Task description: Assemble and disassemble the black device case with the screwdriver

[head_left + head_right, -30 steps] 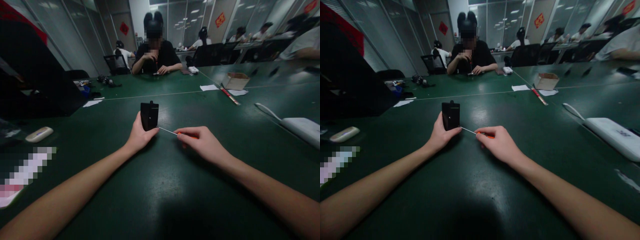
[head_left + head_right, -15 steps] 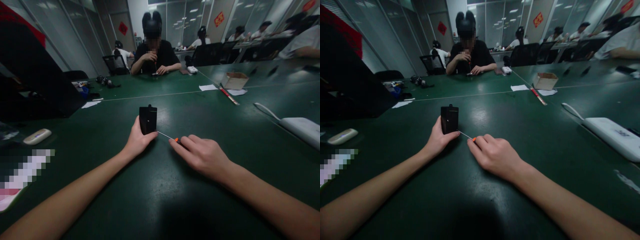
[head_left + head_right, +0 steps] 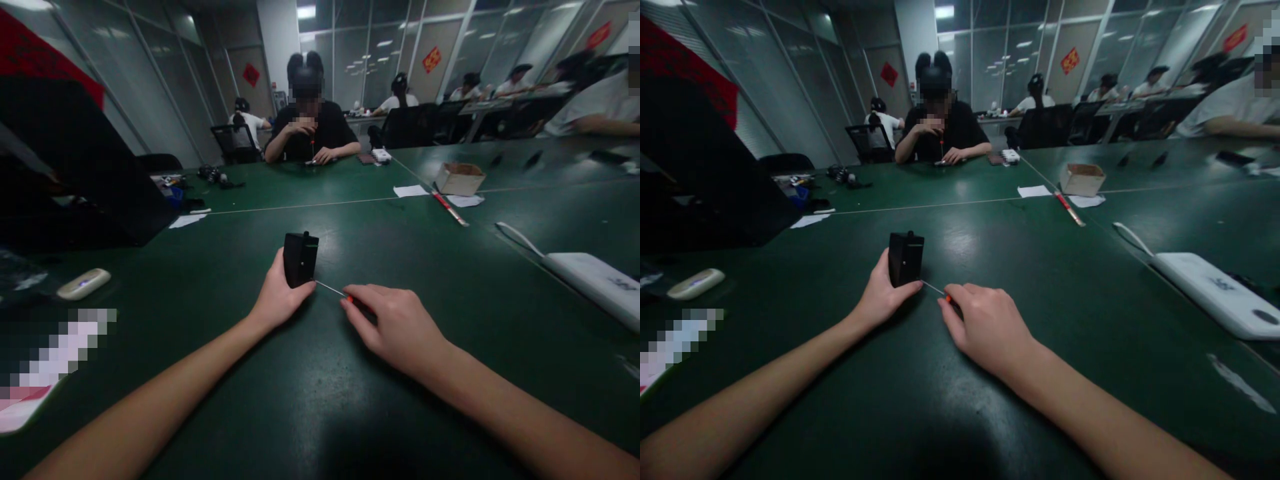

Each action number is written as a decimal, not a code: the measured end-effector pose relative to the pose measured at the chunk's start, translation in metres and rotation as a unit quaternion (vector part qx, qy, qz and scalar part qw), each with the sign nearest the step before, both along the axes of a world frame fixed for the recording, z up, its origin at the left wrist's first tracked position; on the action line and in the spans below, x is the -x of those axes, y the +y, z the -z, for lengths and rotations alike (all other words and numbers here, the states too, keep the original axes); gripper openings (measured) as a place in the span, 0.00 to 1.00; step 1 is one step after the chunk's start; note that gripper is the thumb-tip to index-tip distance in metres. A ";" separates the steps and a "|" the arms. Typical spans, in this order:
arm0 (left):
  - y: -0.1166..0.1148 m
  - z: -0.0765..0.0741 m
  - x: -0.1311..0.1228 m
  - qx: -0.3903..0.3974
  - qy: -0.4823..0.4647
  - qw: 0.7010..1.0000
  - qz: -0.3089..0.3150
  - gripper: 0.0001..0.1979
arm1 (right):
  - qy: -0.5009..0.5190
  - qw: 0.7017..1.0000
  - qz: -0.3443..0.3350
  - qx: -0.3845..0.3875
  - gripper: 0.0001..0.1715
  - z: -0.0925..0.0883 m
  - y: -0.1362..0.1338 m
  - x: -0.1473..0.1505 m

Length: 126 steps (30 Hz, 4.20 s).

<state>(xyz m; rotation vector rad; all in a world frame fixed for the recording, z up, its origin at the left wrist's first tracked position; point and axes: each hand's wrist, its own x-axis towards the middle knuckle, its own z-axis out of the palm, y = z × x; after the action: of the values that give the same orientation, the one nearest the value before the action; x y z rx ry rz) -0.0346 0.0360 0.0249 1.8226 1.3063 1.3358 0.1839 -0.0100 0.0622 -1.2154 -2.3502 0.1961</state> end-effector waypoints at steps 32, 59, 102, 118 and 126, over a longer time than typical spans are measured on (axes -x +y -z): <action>-0.002 -0.004 -0.003 0.046 -0.006 0.999 -0.023 0.26 | 0.358 0.812 0.059 0.458 0.17 0.006 0.012 0.007; -0.003 -0.001 -0.001 0.049 0.036 0.998 -0.033 0.31 | 0.196 0.952 0.017 0.235 0.18 0.007 0.009 0.002; -0.002 -0.009 -0.004 0.055 -0.052 0.997 -0.005 0.12 | 0.184 0.977 -0.044 0.100 0.16 -0.010 0.006 -0.001; -0.004 -0.004 -0.004 0.027 0.003 0.999 -0.024 0.14 | 0.184 0.979 0.012 0.082 0.13 -0.013 0.005 -0.001; -0.002 -0.002 -0.003 0.021 0.004 0.999 -0.025 0.13 | 0.175 0.984 -0.018 0.018 0.15 -0.011 0.001 -0.002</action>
<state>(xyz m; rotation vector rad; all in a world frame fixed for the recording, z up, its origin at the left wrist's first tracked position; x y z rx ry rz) -0.0315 0.0337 0.0270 1.7782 1.3832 1.3186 0.1861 -0.0088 0.0731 -1.0573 -2.0712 0.4296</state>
